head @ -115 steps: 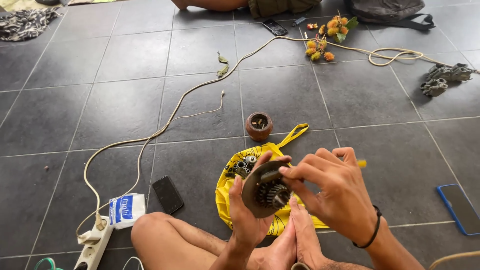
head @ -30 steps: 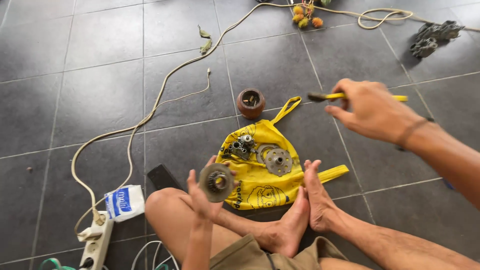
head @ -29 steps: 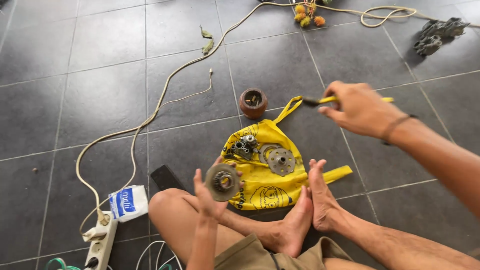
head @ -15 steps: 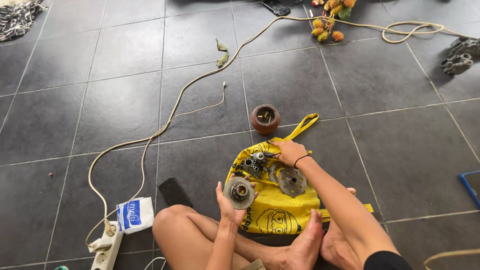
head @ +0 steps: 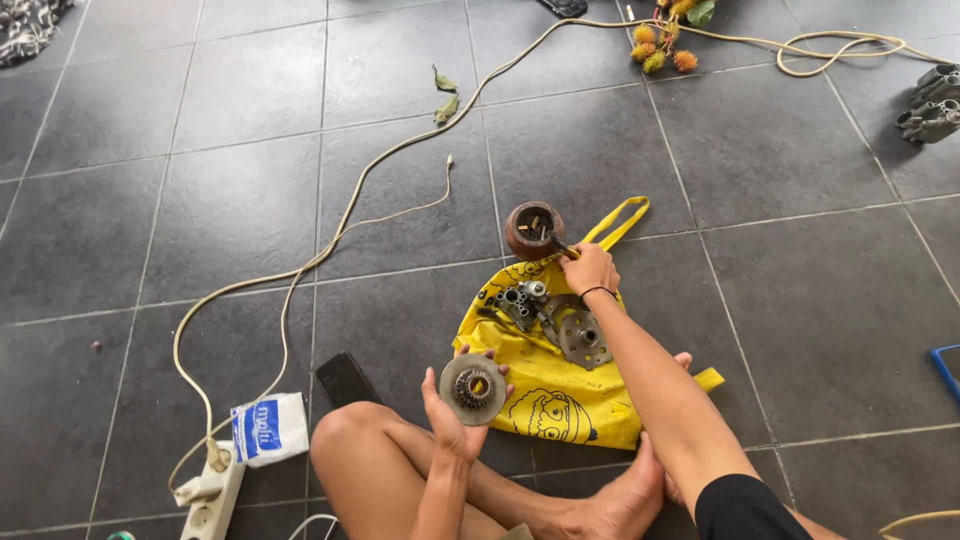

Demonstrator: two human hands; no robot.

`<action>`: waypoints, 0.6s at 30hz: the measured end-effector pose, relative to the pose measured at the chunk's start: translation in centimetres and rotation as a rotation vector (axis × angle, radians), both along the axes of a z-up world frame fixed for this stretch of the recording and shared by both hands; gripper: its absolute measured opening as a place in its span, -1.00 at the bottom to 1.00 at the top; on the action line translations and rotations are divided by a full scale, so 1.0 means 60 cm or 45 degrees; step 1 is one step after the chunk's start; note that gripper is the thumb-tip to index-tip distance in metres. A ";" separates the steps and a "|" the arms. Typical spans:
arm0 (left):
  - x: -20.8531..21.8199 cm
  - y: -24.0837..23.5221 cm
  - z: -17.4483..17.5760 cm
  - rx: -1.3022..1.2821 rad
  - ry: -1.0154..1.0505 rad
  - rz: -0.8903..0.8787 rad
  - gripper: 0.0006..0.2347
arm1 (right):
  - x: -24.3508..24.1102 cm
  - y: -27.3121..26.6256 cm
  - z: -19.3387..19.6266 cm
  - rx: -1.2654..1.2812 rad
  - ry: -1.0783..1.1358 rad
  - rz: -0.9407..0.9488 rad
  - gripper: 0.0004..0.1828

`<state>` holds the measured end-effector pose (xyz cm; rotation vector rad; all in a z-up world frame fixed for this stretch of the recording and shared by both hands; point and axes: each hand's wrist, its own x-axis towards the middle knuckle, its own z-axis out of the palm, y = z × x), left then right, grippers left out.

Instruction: The person sits on the floor and cleans a circular metal mechanical part using a small brush. They scrub the surface and inner teeth of the part, then place it on a yellow cloth with other parts.

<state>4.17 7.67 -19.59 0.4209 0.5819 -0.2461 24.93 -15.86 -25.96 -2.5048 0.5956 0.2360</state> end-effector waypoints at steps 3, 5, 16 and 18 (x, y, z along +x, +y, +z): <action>-0.015 0.018 0.025 0.030 0.054 0.048 -0.44 | 0.019 -0.010 -0.027 0.090 -0.006 -0.163 -0.73; -0.030 0.030 0.039 0.075 -0.037 0.072 -0.40 | 0.046 -0.030 -0.059 0.196 -0.042 -0.052 -0.75; -0.073 0.057 0.046 0.002 0.003 -0.036 -0.42 | 0.030 0.022 0.110 0.643 0.315 -0.097 -0.04; -0.074 0.057 0.032 -0.048 -0.005 -0.039 -0.43 | 0.036 0.028 0.099 0.676 0.309 -0.144 -0.01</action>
